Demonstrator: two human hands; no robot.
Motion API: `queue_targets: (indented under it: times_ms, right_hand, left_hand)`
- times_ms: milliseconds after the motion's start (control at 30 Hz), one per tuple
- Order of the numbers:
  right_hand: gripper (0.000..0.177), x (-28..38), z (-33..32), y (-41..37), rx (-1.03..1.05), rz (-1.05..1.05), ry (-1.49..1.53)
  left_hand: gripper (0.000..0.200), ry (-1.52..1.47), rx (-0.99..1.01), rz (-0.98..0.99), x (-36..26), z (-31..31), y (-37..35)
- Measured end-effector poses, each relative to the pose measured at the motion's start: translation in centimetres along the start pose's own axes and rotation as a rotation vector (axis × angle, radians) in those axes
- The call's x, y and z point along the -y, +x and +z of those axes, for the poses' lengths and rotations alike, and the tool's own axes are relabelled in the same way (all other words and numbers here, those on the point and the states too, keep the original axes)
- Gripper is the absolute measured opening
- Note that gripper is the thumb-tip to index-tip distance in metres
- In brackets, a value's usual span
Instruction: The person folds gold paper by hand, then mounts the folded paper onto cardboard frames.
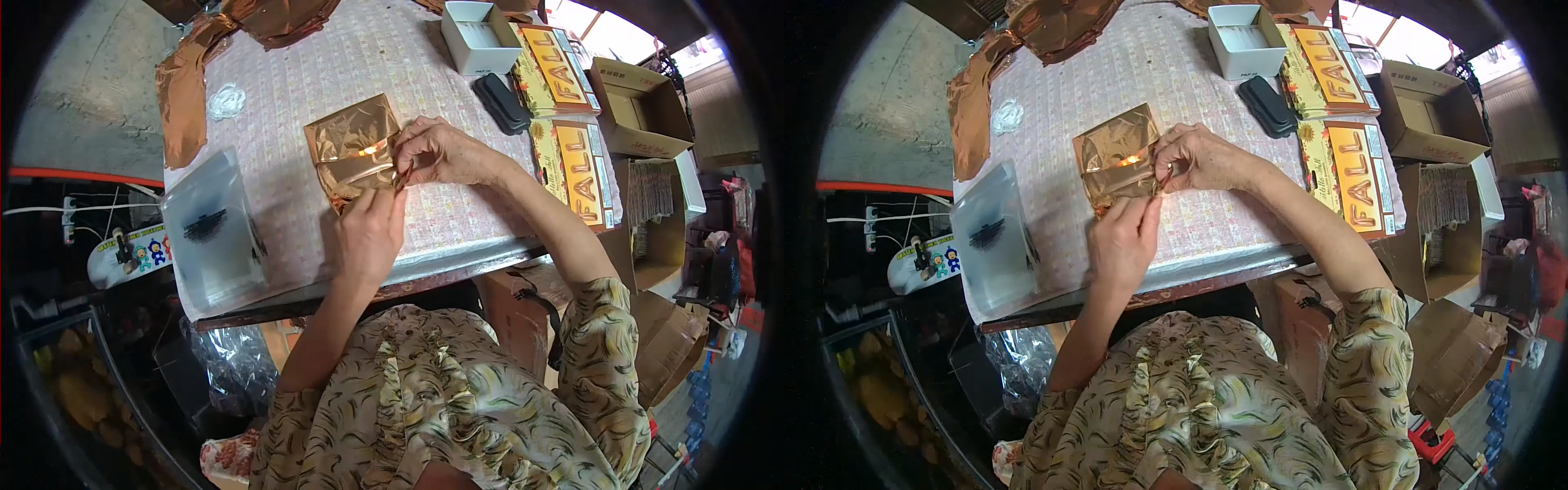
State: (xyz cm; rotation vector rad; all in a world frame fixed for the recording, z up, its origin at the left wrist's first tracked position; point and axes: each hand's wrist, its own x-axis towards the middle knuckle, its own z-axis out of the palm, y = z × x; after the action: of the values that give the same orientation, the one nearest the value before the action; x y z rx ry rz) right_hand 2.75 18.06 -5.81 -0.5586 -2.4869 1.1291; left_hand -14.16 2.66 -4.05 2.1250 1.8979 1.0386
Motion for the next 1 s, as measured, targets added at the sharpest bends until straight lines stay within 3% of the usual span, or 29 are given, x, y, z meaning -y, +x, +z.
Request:
queue_targets:
  times_ms: [33,100,167,400,633,733,800,900,1000]
  right_hand:
    - [0.022,0.2,-0.2,0.0,0.0,0.001,-0.001]
    - [0.018,0.6,-0.4,0.0,0.017,0.044,0.095]
    - [0.016,0.3,-0.5,0.1,0.024,0.048,0.154]
    - [0.014,0.2,-0.1,0.6,-0.002,0.028,0.134]
    - [0.014,0.7,0.7,0.9,-0.019,0.04,-0.004]
    - [0.016,1.9,1.5,0.6,-0.083,0.182,0.038]
    - [0.02,2.6,2.5,0.0,-0.337,0.039,-0.273]
    - [0.026,3.1,3.3,-1.2,-0.278,-0.121,-0.437]
    - [0.029,2.6,3.5,-1.9,-0.231,-0.136,-0.501]
  left_hand:
    - [0.019,-0.101,0.004,-0.103,0.1,-0.2,0.2]
    - [0.025,-0.134,-0.013,-0.12,0.6,-0.6,0.6]
    - [0.026,-0.258,0.101,-0.354,0.8,-1.0,0.8]
    - [0.034,-0.368,0.185,-0.553,2.0,-0.6,1.5]
    - [0.035,-0.26,0.233,-0.594,3.2,0.1,1.5]
    - [0.035,-0.114,0.185,-0.479,3.5,0.6,1.5]
    - [0.036,-0.117,0.176,-0.539,3.3,0.6,1.7]
    - [0.035,-0.129,0.241,-0.567,3.5,0.3,2.0]
    - [0.033,-0.154,0.284,-0.588,4.0,0.5,2.2]
